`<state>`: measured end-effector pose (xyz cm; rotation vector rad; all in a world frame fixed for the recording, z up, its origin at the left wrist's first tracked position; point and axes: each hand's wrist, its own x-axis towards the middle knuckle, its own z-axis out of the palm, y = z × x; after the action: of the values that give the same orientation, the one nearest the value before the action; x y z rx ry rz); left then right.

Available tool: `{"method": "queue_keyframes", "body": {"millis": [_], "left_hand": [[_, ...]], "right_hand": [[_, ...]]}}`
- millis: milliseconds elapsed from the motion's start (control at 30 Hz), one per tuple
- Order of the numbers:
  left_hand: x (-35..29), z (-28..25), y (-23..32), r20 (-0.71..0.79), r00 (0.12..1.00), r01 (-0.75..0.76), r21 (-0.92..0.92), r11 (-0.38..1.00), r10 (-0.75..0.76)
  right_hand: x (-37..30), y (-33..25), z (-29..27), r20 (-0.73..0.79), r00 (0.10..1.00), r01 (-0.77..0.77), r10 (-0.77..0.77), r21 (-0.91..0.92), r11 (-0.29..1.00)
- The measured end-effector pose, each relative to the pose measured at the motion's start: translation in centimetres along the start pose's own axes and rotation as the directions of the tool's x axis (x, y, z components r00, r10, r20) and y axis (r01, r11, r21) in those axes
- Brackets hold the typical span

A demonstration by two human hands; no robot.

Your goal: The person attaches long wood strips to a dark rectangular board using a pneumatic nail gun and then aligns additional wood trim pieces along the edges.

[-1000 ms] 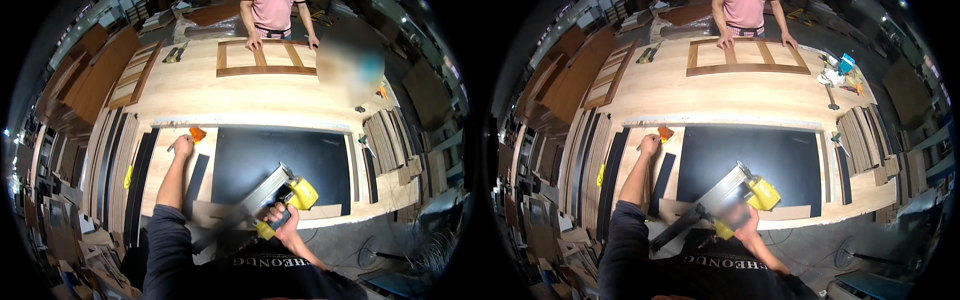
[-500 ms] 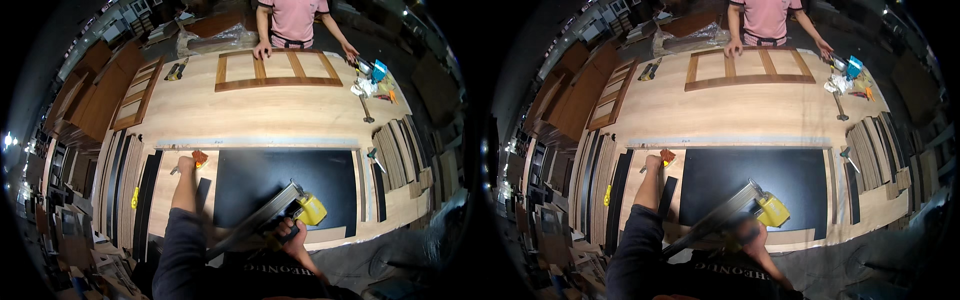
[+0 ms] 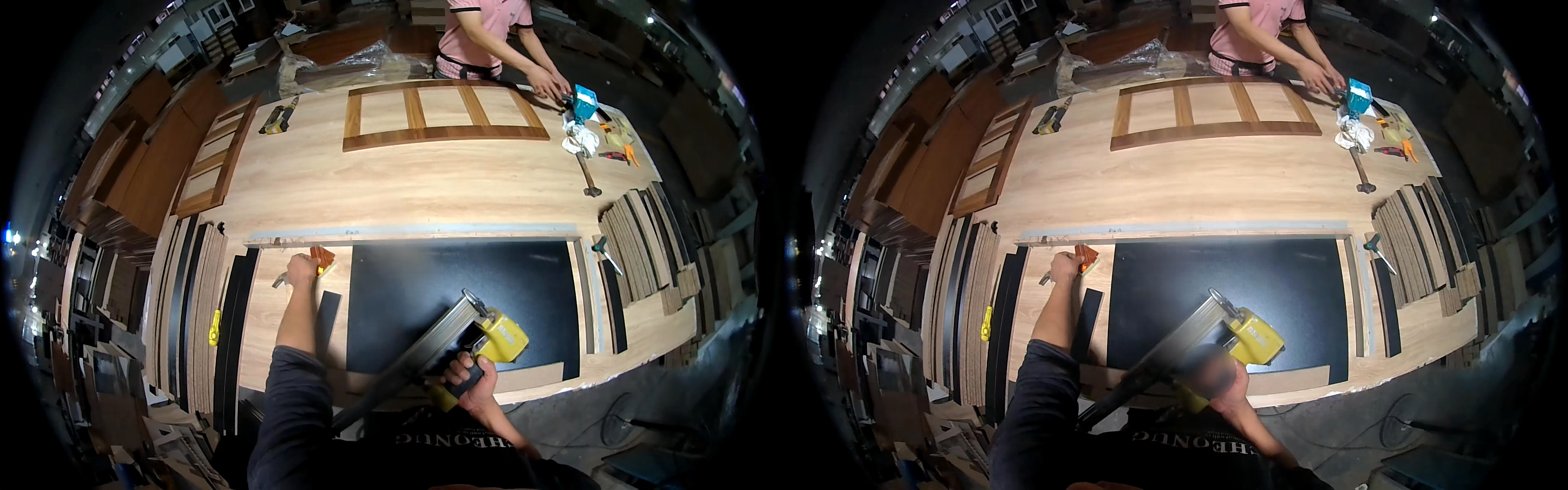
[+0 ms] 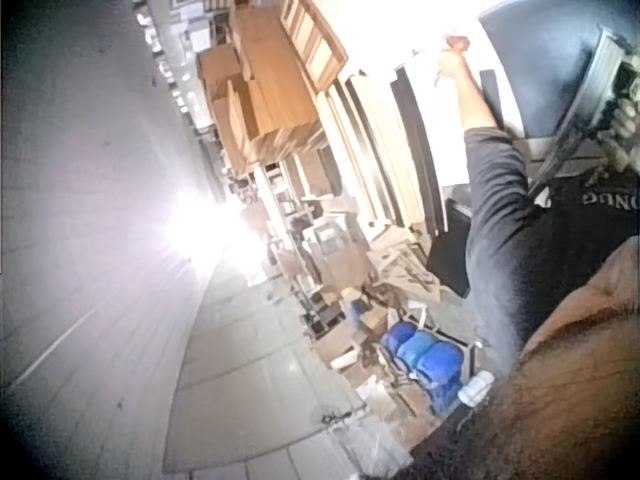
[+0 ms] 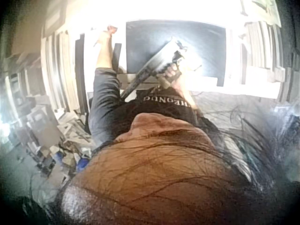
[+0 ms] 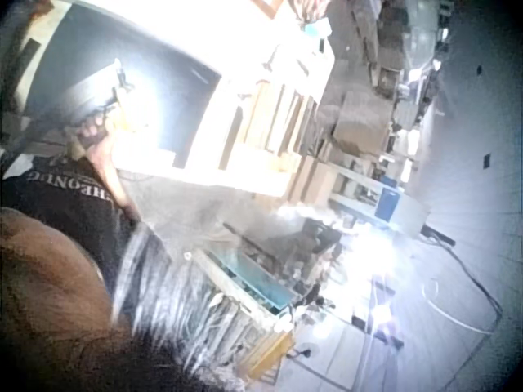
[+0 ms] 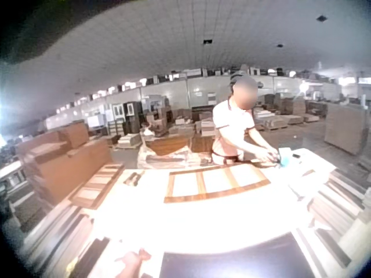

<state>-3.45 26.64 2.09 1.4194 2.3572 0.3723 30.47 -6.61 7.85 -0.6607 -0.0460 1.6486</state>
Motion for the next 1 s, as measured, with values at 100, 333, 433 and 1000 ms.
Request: {"method": "queue_keyframes", "body": {"millis": [100,333,433,1000], "left_hand": [[0.1,-0.2,0.1,0.003,1.000,0.004,0.010,1.000,-0.004],[1.0,0.3,-2.3,-0.033,0.999,0.013,-0.321,0.947,-0.025],[-1.4,-1.2,-2.1,0.234,0.966,0.119,-0.779,0.615,0.110],[-5.9,-7.5,-1.2,0.152,0.988,0.124,-0.881,0.457,0.023]], "right_hand": [[-0.2,0.4,-0.2,-0.006,1.000,0.009,-0.009,0.014,1.000],[-0.7,0.6,1.0,0.001,0.999,-0.049,0.049,0.034,0.998],[-0.5,0.4,1.4,0.017,0.999,-0.053,0.052,0.045,0.998],[0.4,2.4,1.7,0.278,0.933,-0.262,0.228,0.093,0.960]]}}
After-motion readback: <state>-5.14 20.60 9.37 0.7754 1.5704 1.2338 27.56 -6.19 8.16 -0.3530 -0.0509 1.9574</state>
